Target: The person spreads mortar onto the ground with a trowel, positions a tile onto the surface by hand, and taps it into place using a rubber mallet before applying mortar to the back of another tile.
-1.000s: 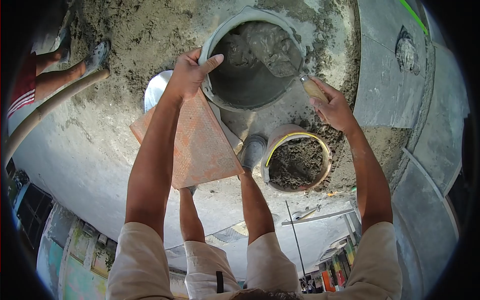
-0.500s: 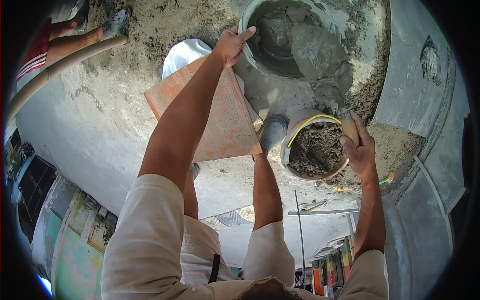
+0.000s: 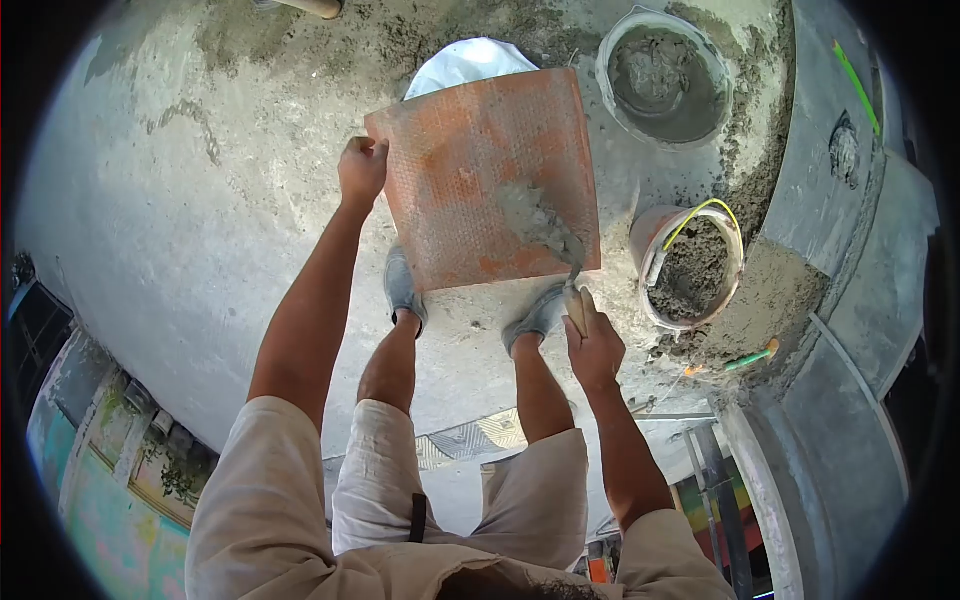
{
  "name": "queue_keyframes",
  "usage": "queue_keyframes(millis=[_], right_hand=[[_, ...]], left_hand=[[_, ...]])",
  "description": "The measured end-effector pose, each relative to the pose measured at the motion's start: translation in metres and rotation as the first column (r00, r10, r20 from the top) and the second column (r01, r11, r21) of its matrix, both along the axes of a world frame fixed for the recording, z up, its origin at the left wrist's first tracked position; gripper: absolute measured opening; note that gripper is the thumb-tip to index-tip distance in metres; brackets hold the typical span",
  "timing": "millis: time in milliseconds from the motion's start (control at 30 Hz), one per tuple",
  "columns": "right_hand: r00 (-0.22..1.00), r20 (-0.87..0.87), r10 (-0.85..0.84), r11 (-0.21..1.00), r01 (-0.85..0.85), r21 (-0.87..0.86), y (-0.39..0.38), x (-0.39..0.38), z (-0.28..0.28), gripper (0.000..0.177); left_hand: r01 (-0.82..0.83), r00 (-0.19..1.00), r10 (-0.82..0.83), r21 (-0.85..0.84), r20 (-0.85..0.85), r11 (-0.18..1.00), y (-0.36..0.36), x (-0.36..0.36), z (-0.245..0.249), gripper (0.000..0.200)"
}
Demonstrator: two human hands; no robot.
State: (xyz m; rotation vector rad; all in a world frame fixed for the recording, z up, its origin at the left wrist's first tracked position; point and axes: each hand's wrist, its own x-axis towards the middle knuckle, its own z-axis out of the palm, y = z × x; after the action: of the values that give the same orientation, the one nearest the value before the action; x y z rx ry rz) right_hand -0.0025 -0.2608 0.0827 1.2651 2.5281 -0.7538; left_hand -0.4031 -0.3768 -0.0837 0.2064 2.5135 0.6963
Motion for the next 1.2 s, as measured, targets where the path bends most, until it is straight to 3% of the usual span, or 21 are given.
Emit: queue_keyframes(millis=[67, 133, 267, 367, 433, 467, 533, 600, 667, 733, 767, 800, 833, 867, 933, 967, 1033, 1200], right_hand=[[0.969, 0.22, 0.111, 0.991, -0.124, 0.047, -0.01, -0.007, -0.036, 0.057], [0.959, 0.238, 0.152, 0.98, -0.177, 0.086, -0.009, -0.008, -0.054, 0.056], [0.936, 0.244, 0.253, 0.934, -0.302, 0.191, 0.002, 0.013, -0.074, 0.061], [0.923, 0.254, 0.29, 0.908, -0.349, 0.233, 0.02, 0.026, -0.079, 0.063], [0.914, 0.259, 0.313, 0.901, -0.372, 0.223, 0.024, 0.042, -0.081, 0.065], [0.916, 0.264, 0.301, 0.901, -0.364, 0.237, 0.024, 0.044, -0.079, 0.065], [0.928, 0.259, 0.269, 0.901, -0.337, 0.272, 0.019, 0.044, -0.084, 0.065], [0.948, 0.228, 0.224, 0.923, -0.281, 0.262, -0.004, 0.059, -0.103, 0.061], [0.969, 0.182, 0.168, 0.943, -0.212, 0.255, -0.03, 0.07, -0.132, 0.058], [0.994, -0.103, -0.036, 0.993, 0.048, 0.108, -0.06, 0.075, -0.166, 0.05], [0.992, -0.115, -0.052, 0.991, 0.066, 0.118, -0.074, 0.07, -0.174, 0.05], [0.986, -0.02, -0.166, 0.986, 0.165, -0.025, -0.081, 0.062, -0.183, 0.049], [0.961, 0.095, -0.26, 0.948, 0.273, -0.166, -0.09, 0.059, -0.19, 0.049], [0.96, 0.083, -0.269, 0.947, 0.279, -0.159, -0.099, 0.063, -0.205, 0.049], [0.963, -0.212, -0.169, 0.985, 0.172, -0.002, -0.112, 0.074, -0.246, 0.049], [0.962, -0.213, -0.171, 0.985, 0.175, -0.001, -0.113, 0.078, -0.265, 0.049], [0.976, -0.214, -0.048, 0.981, 0.087, 0.173, -0.116, 0.084, -0.294, 0.063], [0.977, -0.173, -0.127, 0.969, 0.159, 0.188, -0.116, 0.082, -0.313, 0.059]], left_hand=[[-0.038, 0.993, 0.046, -0.07, 0.112, 0.997, -0.067, 0.026, -0.017, 0.043], [-0.102, 0.955, 0.131, -0.117, 0.267, 0.988, -0.116, 0.053, -0.039, 0.045], [-0.144, 0.916, 0.165, -0.082, 0.367, 0.986, -0.159, 0.1, -0.049, 0.046], [-0.14, 0.862, 0.115, 0.014, 0.493, 0.99, -0.16, 0.114, -0.063, 0.052], [-0.232, 0.777, 0.124, 0.097, 0.617, 0.968, -0.157, 0.128, -0.07, 0.054], [-0.223, 0.778, 0.108, 0.113, 0.618, 0.968, -0.153, 0.132, -0.075, 0.054], [-0.546, 0.496, 0.117, 0.204, 0.861, 0.812, -0.149, 0.138, -0.09, 0.052], [-0.595, 0.5, 0.098, 0.259, 0.86, 0.761, -0.141, 0.147, -0.085, 0.055], [-0.66, 0.389, -0.115, 0.363, 0.914, 0.658, -0.146, 0.149, -0.093, 0.065], [-0.629, 0.395, -0.179, 0.407, 0.901, 0.663, -0.155, 0.16, -0.107, 0.074], [-0.685, 0.315, -0.189, 0.36, 0.93, 0.633, -0.157, 0.168, -0.108, 0.079], [-0.741, 0.239, -0.205, 0.315, 0.949, 0.594, -0.155, 0.174, -0.114, 0.085], [-0.751, 0.274, -0.197, 0.337, 0.941, 0.568, -0.157, 0.183, -0.125, 0.089], [-0.743, 0.282, -0.209, 0.351, 0.936, 0.57, -0.157, 0.188, -0.128, 0.089], [-0.749, 0.359, -0.182, 0.399, 0.915, 0.528, -0.154, 0.193, -0.128, 0.09], [-0.736, 0.392, -0.169, 0.419, 0.904, 0.532, -0.152, 0.197, -0.122, 0.091], [-0.739, 0.394, -0.161, 0.416, 0.905, 0.53, -0.155, 0.203, -0.12, 0.092], [-0.733, 0.409, -0.166, 0.431, 0.897, 0.525, -0.152, 0.212, -0.102, 0.095]])
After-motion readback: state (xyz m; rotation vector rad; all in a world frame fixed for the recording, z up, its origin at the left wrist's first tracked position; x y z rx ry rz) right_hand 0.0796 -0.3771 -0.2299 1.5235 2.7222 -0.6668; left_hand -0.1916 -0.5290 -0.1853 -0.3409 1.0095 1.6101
